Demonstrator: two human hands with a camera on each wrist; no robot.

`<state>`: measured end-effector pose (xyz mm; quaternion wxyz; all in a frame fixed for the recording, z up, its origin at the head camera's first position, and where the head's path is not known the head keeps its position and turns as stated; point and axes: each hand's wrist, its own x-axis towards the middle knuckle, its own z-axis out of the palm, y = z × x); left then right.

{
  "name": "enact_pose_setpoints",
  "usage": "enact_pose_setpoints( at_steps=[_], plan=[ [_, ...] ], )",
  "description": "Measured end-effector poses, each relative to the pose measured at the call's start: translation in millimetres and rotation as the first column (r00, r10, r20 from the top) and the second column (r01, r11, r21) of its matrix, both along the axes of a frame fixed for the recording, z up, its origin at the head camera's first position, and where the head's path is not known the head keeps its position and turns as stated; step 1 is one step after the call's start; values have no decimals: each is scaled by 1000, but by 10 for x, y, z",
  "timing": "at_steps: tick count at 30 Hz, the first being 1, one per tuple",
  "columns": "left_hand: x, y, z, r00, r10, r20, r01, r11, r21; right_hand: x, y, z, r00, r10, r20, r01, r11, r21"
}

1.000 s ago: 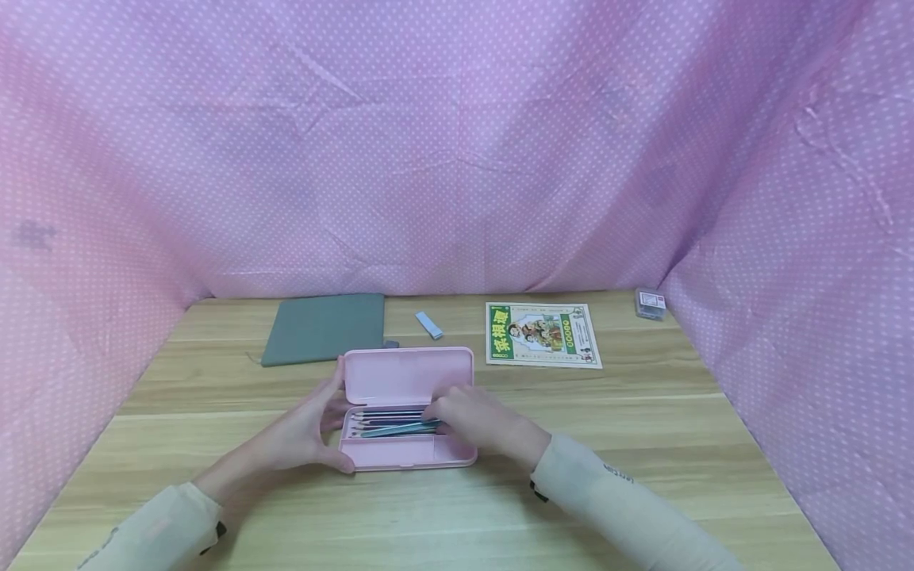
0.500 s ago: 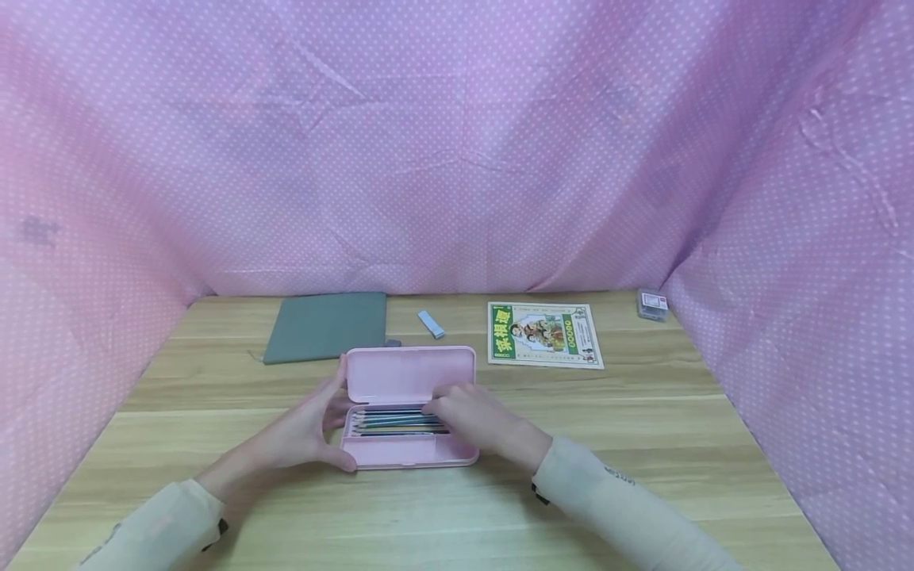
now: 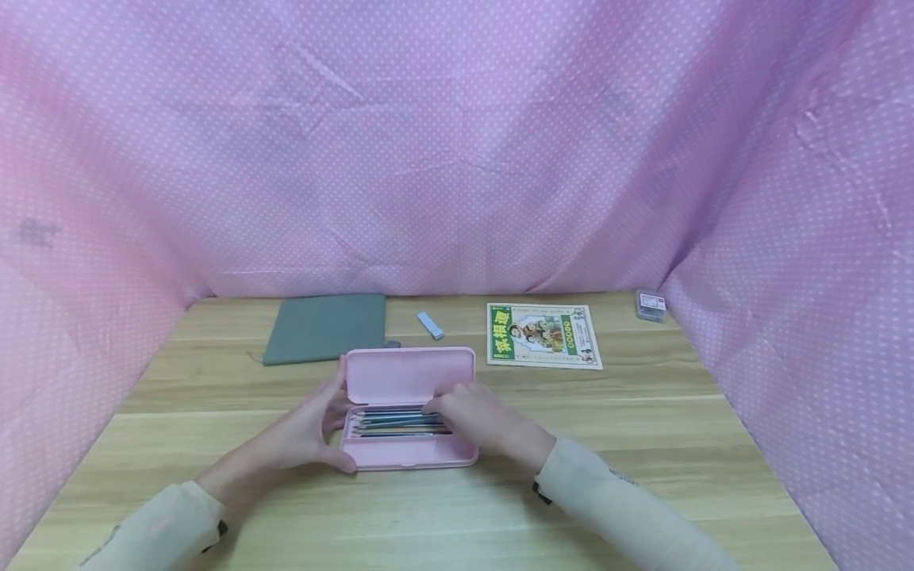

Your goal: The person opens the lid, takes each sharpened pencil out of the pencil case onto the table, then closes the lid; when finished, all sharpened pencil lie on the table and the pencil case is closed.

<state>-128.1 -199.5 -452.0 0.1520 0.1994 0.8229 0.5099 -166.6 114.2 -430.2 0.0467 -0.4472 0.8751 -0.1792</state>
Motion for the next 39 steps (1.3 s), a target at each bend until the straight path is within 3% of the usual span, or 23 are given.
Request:
enact_pose_setpoints(
  at_steps=[8,13,17,24,29,39],
  plan=[
    [0,-3,-6,1000,8,-17,-8,1000,-19,-129,192,123,978,83,194,-43,978,-204],
    [-21,-4,-29,1000,4,-21,-3,1000,8,-220,415,157,939,78,335,20,960,-279],
    [-34,-11,-33,1000,11,-24,-11,1000,2,-301,592,158,923,61,379,58,953,-296],
    [-37,-23,-20,1000,18,-12,-18,1000,5,-430,916,113,916,50,399,88,944,-319],
    [-31,-17,-17,1000,13,-1,-13,1000,15,-486,1181,93,914,20,404,106,952,-287],
    [-15,8,4,1000,1,13,-2,1000,29,-555,1672,-31,946,-34,322,131,949,-288]
  ],
)
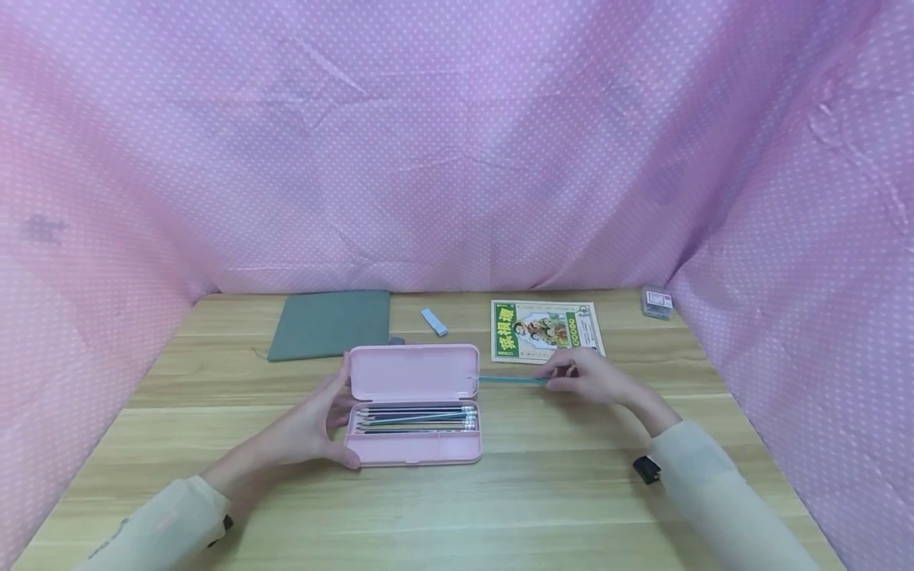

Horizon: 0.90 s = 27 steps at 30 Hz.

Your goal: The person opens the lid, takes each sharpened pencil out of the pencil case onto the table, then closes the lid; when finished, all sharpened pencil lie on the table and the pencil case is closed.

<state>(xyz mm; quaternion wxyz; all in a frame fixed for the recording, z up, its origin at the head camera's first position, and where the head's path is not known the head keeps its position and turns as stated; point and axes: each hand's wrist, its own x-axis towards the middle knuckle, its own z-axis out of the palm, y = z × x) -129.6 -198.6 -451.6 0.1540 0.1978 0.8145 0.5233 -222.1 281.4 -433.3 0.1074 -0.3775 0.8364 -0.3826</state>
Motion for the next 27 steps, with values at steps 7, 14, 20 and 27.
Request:
enact_pose_setpoints(
  at_steps=[7,14,20,27],
  plan=[
    [9,1,-7,1000,-3,-4,3,1000,2,-56,189,-75,999,-47,-3,47,999,27],
    [14,-8,-11,1000,-4,-24,4,1000,-24,-90,288,-121,998,-67,10,66,995,76],
    [25,-1,4,1000,6,-20,-8,998,-58,-112,343,-174,998,-67,-15,68,990,122],
    [23,3,4,1000,12,-8,-13,998,-58,-118,369,-215,994,-83,-69,93,983,156]
  ],
)
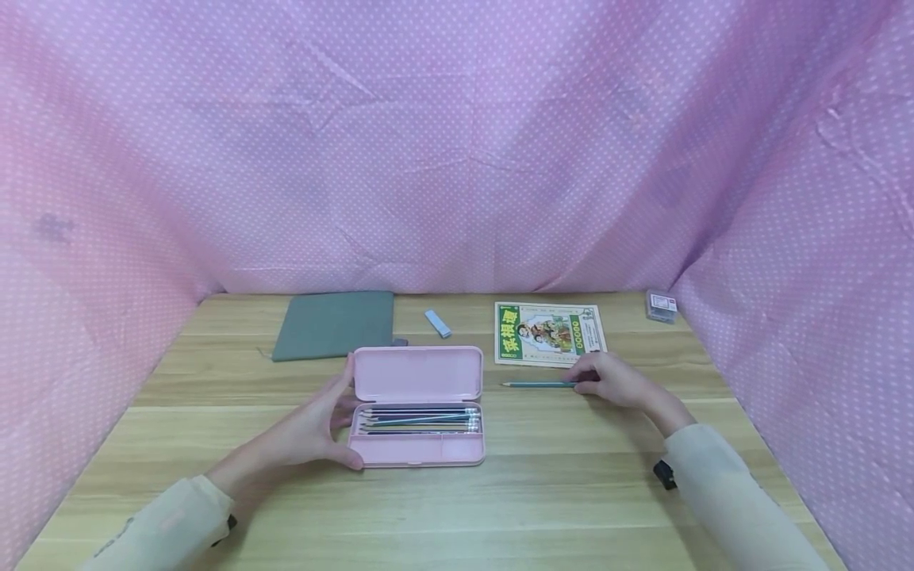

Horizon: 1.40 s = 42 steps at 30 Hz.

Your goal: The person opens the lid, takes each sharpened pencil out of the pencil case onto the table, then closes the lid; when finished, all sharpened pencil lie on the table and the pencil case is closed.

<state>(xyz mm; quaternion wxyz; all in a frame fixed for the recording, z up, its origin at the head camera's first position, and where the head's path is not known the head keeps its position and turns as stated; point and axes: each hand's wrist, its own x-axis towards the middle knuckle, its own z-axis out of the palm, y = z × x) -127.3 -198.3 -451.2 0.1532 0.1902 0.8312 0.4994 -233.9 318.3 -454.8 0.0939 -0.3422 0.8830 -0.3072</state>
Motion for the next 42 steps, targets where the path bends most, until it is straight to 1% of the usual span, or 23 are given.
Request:
enact_pose_setpoints(
  at_steps=[6,15,24,32,36,39,42],
  plan=[
    [-8,17,2,1000,-1,-4,2,1000,15,8,15,-18,1000,-15,-20,15,1000,-11],
    [10,21,19,1000,4,2,-4,1000,-6,17,24,24,998,-52,24,51,998,41],
    [6,23,5,1000,-1,2,1,1000,-3,21,8,32,998,-44,38,42,998,44],
    [11,-7,-22,1000,-4,-15,4,1000,-10,12,-3,25,999,-23,42,21,999,26],
    [8,-12,-20,1000,-9,-20,9,1000,12,43,-46,68,999,-39,5,39,999,-15],
    [4,-13,-18,1000,-7,-17,7,1000,16,95,-133,138,997,-51,-59,48,997,-61],
    [4,-14,-18,1000,-12,-14,13,1000,19,164,-267,229,990,-41,-134,28,995,-97]
  ],
)
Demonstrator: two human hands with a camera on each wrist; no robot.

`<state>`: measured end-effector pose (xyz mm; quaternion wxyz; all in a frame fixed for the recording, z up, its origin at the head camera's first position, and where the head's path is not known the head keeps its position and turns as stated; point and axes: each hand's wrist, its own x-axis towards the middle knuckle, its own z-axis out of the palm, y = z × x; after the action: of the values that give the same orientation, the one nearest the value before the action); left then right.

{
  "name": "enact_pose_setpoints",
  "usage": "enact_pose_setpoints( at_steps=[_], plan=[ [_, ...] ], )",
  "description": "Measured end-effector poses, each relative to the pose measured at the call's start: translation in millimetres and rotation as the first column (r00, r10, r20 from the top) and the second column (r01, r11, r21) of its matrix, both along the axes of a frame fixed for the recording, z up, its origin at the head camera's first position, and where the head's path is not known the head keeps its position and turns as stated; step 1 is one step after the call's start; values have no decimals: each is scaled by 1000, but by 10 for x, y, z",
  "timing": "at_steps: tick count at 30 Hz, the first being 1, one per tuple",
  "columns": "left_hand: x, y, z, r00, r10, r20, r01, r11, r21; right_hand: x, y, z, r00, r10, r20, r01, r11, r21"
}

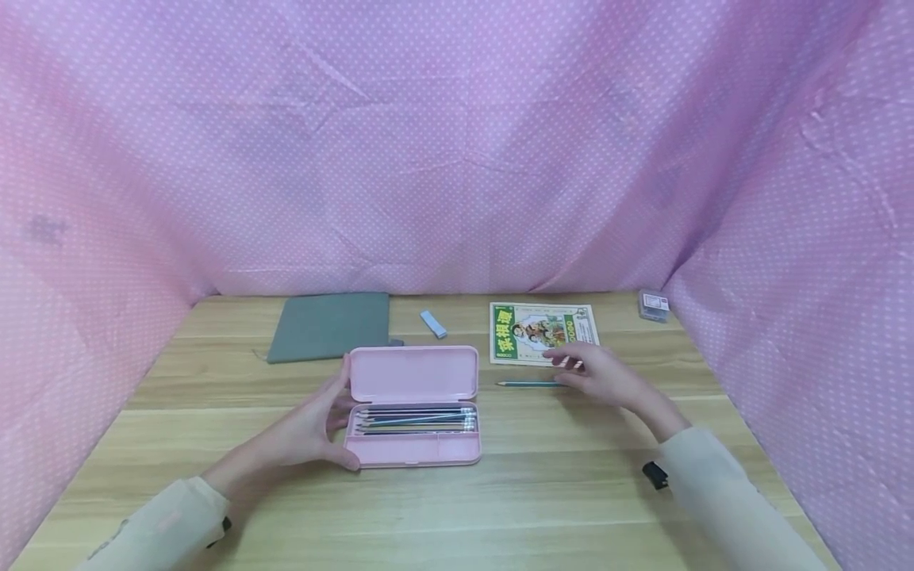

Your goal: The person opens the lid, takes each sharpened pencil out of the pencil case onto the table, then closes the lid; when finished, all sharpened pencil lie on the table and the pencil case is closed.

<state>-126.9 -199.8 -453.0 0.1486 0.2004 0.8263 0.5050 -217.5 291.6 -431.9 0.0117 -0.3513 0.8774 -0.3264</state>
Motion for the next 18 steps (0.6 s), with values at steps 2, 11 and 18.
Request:
enact_pose_setpoints(
  at_steps=[2,11,18],
  plan=[
    [-4,-4,1,1000,-5,1,5,1000,7,53,-118,70,999,17,-42,-18,1000,-23],
    [-18,23,7,1000,4,3,-4,1000,-6,304,-711,260,975,116,-191,-121,993,-13],
    [2,13,8,1000,8,22,-8,1000,-21,497,-1132,241,958,225,-176,-208,972,109]
  ],
)
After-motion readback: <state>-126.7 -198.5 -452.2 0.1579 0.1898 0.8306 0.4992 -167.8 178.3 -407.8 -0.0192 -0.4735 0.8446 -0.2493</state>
